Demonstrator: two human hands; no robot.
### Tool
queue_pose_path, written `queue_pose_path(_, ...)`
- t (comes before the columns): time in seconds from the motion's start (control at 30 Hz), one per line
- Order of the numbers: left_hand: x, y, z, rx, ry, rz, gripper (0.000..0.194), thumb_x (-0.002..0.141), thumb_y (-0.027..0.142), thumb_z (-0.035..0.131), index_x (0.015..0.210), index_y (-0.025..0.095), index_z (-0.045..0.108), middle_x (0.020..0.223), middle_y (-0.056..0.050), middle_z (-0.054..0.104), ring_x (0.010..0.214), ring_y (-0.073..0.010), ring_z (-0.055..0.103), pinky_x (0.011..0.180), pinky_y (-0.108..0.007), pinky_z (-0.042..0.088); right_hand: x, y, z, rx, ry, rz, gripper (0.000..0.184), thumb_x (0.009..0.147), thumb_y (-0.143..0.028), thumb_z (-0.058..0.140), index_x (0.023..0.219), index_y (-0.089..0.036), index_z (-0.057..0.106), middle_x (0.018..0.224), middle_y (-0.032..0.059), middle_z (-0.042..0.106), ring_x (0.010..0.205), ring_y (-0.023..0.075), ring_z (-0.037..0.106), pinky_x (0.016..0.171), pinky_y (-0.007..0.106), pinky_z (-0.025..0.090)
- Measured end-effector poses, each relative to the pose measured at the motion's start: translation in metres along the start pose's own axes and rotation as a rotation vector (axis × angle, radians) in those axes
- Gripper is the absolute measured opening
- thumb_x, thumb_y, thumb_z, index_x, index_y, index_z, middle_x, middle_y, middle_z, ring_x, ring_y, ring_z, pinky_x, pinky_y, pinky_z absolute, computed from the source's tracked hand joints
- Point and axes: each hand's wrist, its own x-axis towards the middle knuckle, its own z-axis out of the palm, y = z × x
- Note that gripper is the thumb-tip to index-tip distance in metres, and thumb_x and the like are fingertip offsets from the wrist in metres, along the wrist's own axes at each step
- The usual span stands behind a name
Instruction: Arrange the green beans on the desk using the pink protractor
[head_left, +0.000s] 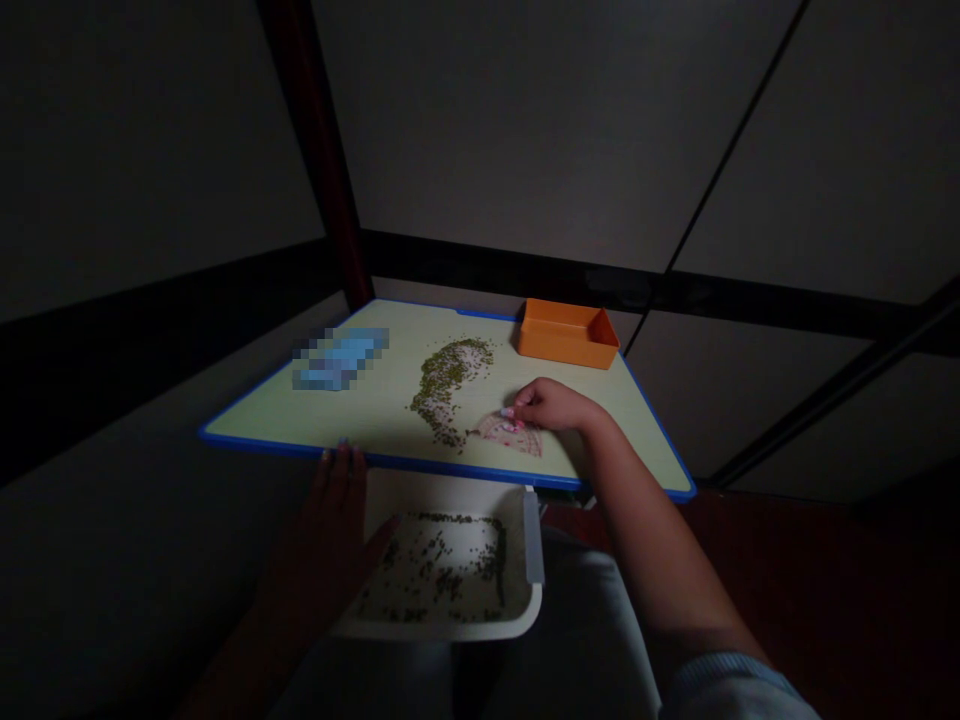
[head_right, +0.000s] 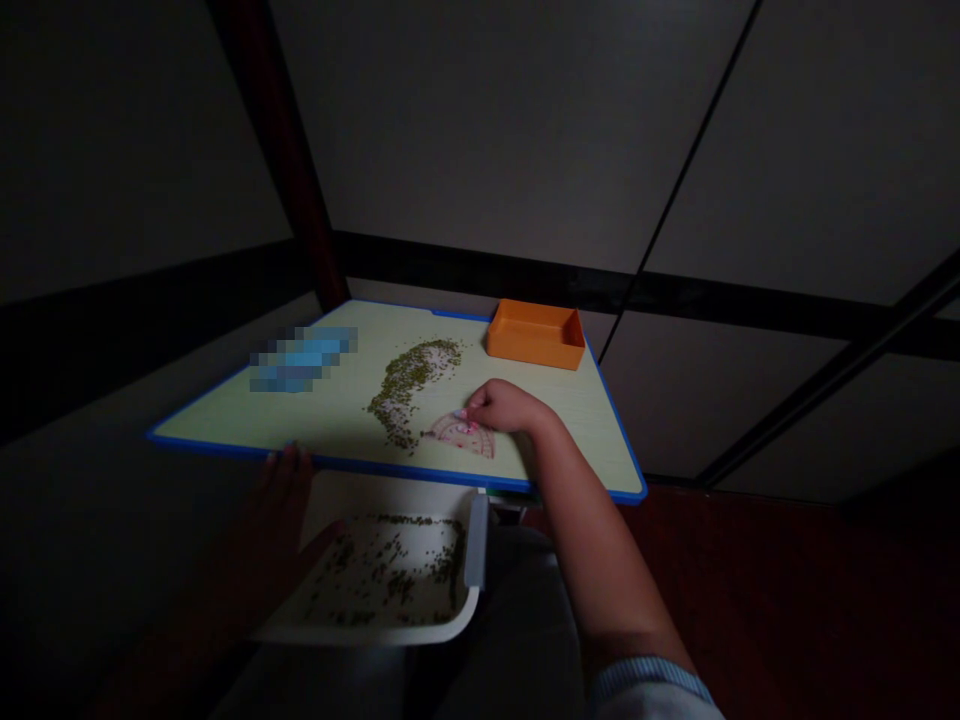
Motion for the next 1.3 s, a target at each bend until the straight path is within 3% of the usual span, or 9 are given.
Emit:
queue_pose_path(0.23,-0.001,0.001,-0.001,-0.001,0.024,0.026,0.086,0.085,0.058,0.033,0.148,0.005,0.008,0.154,-0.026,0.025,0.146,-0.0361,0.015,0.111,-0.052,0.031,0.001,0.008,-0.002,0.036,0.133,0.060,0.034,0.081,-0.037,0.050,0.055,-0.015,0.052,0.048,-0.0045,0.037,0.050,0.0080,0.029,0.053,0.026,0.022)
queue_pose_path(0.6,0.001,0.002,-0.002,-0.023,0.006,-0.020,0.085,0.085,0.059,0.031,0.148,0.007,0.009,0.155,-0.024,0.025,0.146,-0.0362,0.018,0.111,-0.052,0.031,0.007,0.013,0.001,-0.192,0.310,0.114,0.032,0.084,-0.032,0.049,0.058,-0.015,0.054,0.049,-0.0035,0.041,0.051,0.0089,0.034,0.053,0.027,0.022)
queue_pose_path(0.8,0.001,0.002,0.000,-0.006,-0.001,-0.014,0.086,0.085,0.061,0.029,0.148,0.005,0.010,0.154,-0.025,0.026,0.146,-0.0357,0.018,0.111,-0.051,0.032,0.015,0.010,0.010,-0.160,0.280,0.026,0.036,0.087,-0.032,0.049,0.056,-0.015,0.052,0.048,-0.0045,0.041,0.050,0.0078,0.032,0.053,0.026,0.022)
queue_pose_path(1.03,0.000,0.001,0.001,-0.002,-0.002,0.003,0.087,0.085,0.059,0.031,0.148,0.004,0.007,0.154,-0.026,0.023,0.146,-0.0368,0.016,0.112,-0.053,0.030,0.014,0.011,0.012,0.062,0.124,-0.092,0.037,0.085,-0.040,0.048,0.057,-0.016,0.049,0.049,-0.0045,0.041,0.050,0.0077,0.032,0.052,0.024,0.023)
queue_pose_path(1.3,0.002,0.000,0.000,-0.001,-0.007,0.006,0.087,0.085,0.059,0.032,0.147,0.003,0.009,0.153,-0.027,0.026,0.146,-0.0375,0.017,0.110,-0.053,0.032,0.000,0.015,-0.006,0.105,0.117,-0.034,0.035,0.081,-0.042,0.052,0.058,-0.015,0.052,0.052,-0.0045,0.040,0.052,0.0078,0.033,0.053,0.024,0.026)
